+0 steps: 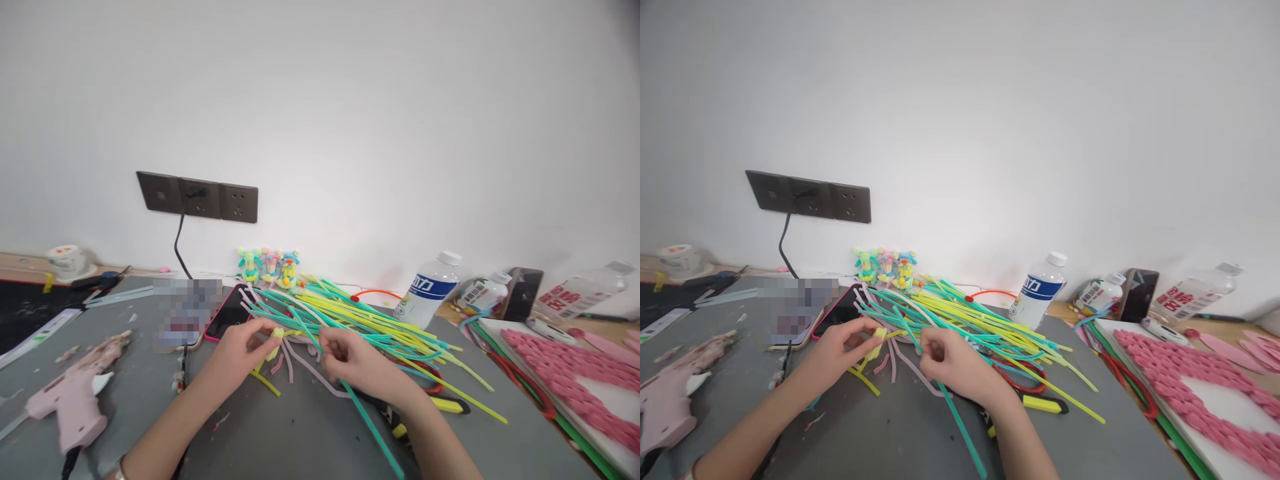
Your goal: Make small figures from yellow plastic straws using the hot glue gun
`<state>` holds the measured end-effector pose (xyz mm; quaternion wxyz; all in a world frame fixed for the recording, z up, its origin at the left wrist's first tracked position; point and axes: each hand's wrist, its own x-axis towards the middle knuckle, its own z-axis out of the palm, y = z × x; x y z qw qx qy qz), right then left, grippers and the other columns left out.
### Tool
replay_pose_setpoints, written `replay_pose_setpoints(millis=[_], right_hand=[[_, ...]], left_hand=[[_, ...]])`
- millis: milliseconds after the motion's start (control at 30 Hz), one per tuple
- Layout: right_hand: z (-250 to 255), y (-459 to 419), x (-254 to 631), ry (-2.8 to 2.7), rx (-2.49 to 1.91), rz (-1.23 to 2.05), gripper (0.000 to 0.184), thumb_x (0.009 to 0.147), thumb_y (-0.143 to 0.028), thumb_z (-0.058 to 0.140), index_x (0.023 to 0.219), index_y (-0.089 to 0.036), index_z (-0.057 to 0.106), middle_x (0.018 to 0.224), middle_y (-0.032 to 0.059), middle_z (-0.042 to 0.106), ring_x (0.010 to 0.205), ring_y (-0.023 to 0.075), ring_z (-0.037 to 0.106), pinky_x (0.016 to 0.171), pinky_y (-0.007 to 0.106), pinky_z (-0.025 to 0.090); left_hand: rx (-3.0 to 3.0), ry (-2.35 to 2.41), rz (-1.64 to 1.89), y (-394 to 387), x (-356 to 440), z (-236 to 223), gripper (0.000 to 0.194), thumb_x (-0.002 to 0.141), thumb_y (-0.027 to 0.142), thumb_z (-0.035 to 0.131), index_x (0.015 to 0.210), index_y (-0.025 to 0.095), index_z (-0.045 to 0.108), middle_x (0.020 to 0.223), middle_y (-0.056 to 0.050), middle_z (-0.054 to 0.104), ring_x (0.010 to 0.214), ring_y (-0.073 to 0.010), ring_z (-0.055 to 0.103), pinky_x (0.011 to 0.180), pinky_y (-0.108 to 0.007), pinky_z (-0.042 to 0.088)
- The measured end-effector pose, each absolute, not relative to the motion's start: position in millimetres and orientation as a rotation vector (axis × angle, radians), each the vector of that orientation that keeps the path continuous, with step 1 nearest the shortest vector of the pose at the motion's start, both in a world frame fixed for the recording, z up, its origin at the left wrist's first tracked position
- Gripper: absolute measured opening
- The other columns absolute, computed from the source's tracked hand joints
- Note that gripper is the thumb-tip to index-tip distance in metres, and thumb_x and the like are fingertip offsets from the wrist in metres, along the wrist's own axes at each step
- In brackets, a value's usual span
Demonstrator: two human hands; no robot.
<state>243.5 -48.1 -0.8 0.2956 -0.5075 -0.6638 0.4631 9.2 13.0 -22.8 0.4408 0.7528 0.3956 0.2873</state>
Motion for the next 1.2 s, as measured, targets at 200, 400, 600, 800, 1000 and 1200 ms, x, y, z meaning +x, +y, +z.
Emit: replay_pose_setpoints(millis=[200, 400, 600, 800, 1000, 1200], right_hand=[[1, -40, 244, -1.371, -1.149, 1.216, 0.023, 0.087, -0.039, 0.064, 0.089, -0.022, 0.048, 0.048, -0.012, 0.044, 0.042, 0.0071, 0.032, 0.045, 0.019, 0.024], [-7, -33, 239, -1.099, -1.129, 1.164, 0.038, 0.089, -0.057, 0.059, 0.089, -0.019, 0.054, 0.049, -0.006, 0.061, 0.026, 0.0046, 0.034, 0.036, 0.021, 0.021], [-7, -32, 239, -0.9, -0.923, 1.248, 0.039, 0.089, -0.048, 0.063, 0.065, -0.022, 0.046, 0.032, -0.0126, 0.029, 0.026, 0.0054, 0.017, 0.037, 0.023, 0.016], [-1, -30, 237, -0.782, -0.842, 1.272, 0.057, 0.084, -0.057, 0.063, 0.053, -0.022, 0.031, 0.046, -0.0054, 0.035, 0.04, 0.0086, 0.029, 0.042, 0.025, 0.028], [-6, -31, 233, -0.732, -0.859, 1.427, 0.053, 0.078, -0.069, 0.065, 0.061, -0.019, 0.059, 0.034, -0.0106, 0.024, 0.032, 0.0069, 0.022, 0.038, 0.023, 0.024], [-4, -36, 223, -0.805, -0.92, 1.406, 0.041, 0.069, -0.052, 0.084, 0.075, -0.017, 0.063, 0.063, -0.0001, 0.062, 0.058, 0.0125, 0.057, 0.056, 0.025, 0.045]], left_hand=[[1.857, 0.992, 0.718, 12, 9, -23, 0.03, 0.09, 0.047, 0.056, 0.095, 0.019, 0.066, 0.083, -0.003, 0.071, 0.072, -0.0179, 0.066, 0.061, -0.023, 0.047], [1.817, 0.951, 0.724, 10, 10, -19, 0.032, 0.089, 0.048, 0.056, 0.094, 0.018, 0.065, 0.074, -0.001, 0.068, 0.065, -0.0163, 0.062, 0.058, -0.023, 0.044], [1.755, 0.866, 0.69, 7, 12, -14, 0.029, 0.092, 0.047, 0.054, 0.092, 0.019, 0.062, 0.07, 0.0, 0.067, 0.065, -0.0164, 0.064, 0.064, -0.025, 0.046], [1.804, 0.942, 0.704, 8, 12, -15, 0.028, 0.089, 0.046, 0.057, 0.093, 0.019, 0.064, 0.069, 0.0, 0.066, 0.063, -0.0158, 0.062, 0.058, -0.024, 0.044], [1.782, 0.95, 0.698, 9, 13, -16, 0.028, 0.084, 0.043, 0.061, 0.095, 0.018, 0.065, 0.07, -0.001, 0.068, 0.063, -0.0173, 0.063, 0.059, -0.025, 0.046], [1.824, 0.949, 0.698, 10, 13, -16, 0.025, 0.08, 0.038, 0.065, 0.096, 0.019, 0.068, 0.07, 0.0, 0.068, 0.062, -0.0166, 0.062, 0.059, -0.025, 0.048]])
